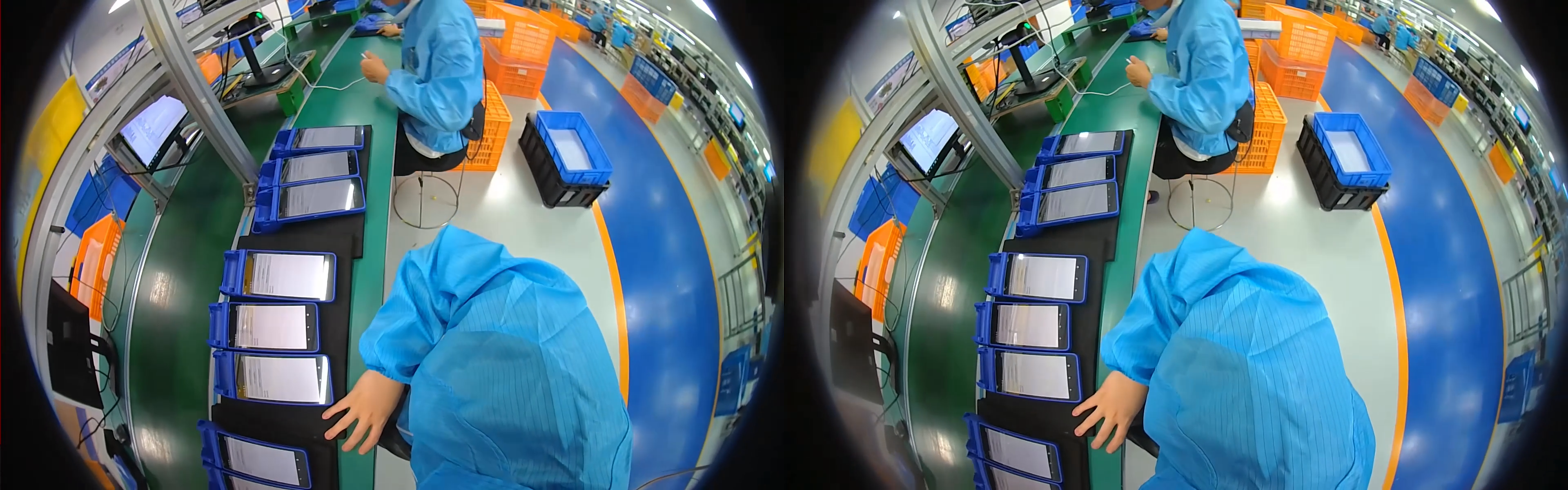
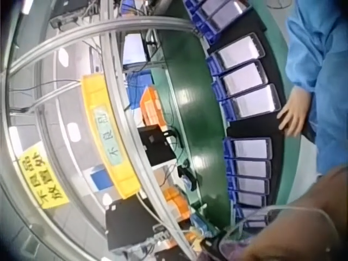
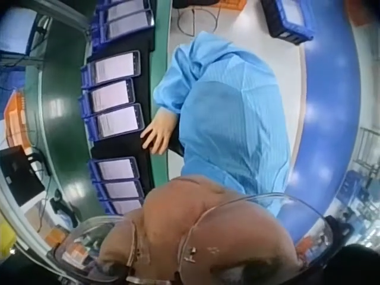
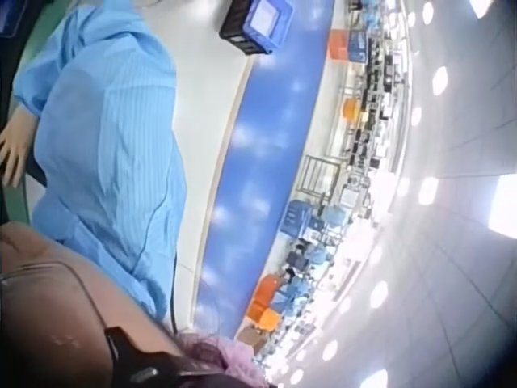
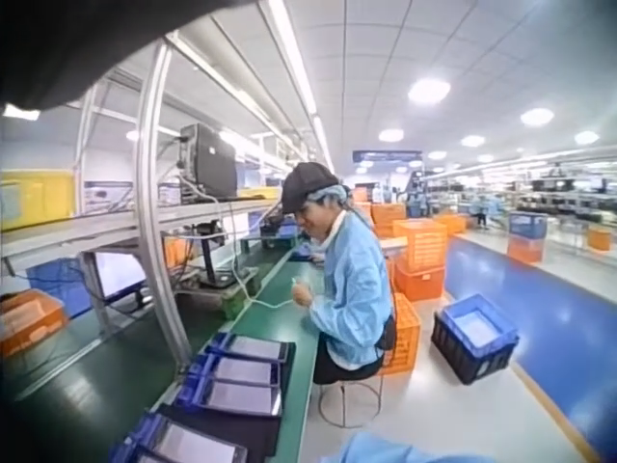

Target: The person flips handheld terminal devices over, interacts with their touchscreens, and arranges them on the assembly line.

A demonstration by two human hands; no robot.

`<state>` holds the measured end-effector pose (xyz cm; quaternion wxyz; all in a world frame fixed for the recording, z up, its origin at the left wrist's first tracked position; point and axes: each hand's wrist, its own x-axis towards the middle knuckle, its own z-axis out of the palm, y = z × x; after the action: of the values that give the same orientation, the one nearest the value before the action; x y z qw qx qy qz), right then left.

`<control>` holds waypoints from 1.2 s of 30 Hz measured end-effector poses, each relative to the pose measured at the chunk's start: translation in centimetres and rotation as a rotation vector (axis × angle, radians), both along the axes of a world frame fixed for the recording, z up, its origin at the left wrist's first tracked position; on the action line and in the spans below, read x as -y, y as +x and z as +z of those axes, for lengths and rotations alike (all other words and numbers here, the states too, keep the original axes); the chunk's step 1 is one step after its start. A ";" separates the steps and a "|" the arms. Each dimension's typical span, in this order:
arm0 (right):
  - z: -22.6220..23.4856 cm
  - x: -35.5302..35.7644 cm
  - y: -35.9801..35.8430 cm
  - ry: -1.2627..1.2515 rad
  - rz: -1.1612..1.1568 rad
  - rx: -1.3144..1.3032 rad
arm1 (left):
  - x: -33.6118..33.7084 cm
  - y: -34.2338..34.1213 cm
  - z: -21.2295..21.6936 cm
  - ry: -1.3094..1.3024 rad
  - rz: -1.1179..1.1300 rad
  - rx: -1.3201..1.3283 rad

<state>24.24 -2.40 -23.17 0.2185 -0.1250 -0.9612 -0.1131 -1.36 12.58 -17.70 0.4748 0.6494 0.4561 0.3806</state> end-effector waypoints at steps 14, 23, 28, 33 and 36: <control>4.8 0.5 0.2 -0.782 0.002 -0.572 | 14.7 -5.4 4.6 -0.387 0.379 0.777; 7.8 -0.8 -0.4 -1.641 -0.065 -1.175 | 13.6 8.2 2.5 -0.865 0.105 1.144; 8.8 -1.6 -1.0 -1.633 -0.206 -1.303 | 13.6 9.9 2.0 -0.712 -0.081 1.239; 8.3 -1.8 -1.4 -1.567 -0.212 -1.318 | 13.9 9.8 1.3 -0.701 -0.064 1.310; 7.4 -1.3 -1.0 -1.557 -0.171 -1.304 | 14.3 9.4 0.2 -0.746 -0.046 1.403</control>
<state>23.20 -1.06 -15.79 0.5491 -0.3378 -0.4493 0.6184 8.04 -1.70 -17.48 0.8452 0.0656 0.1346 0.5130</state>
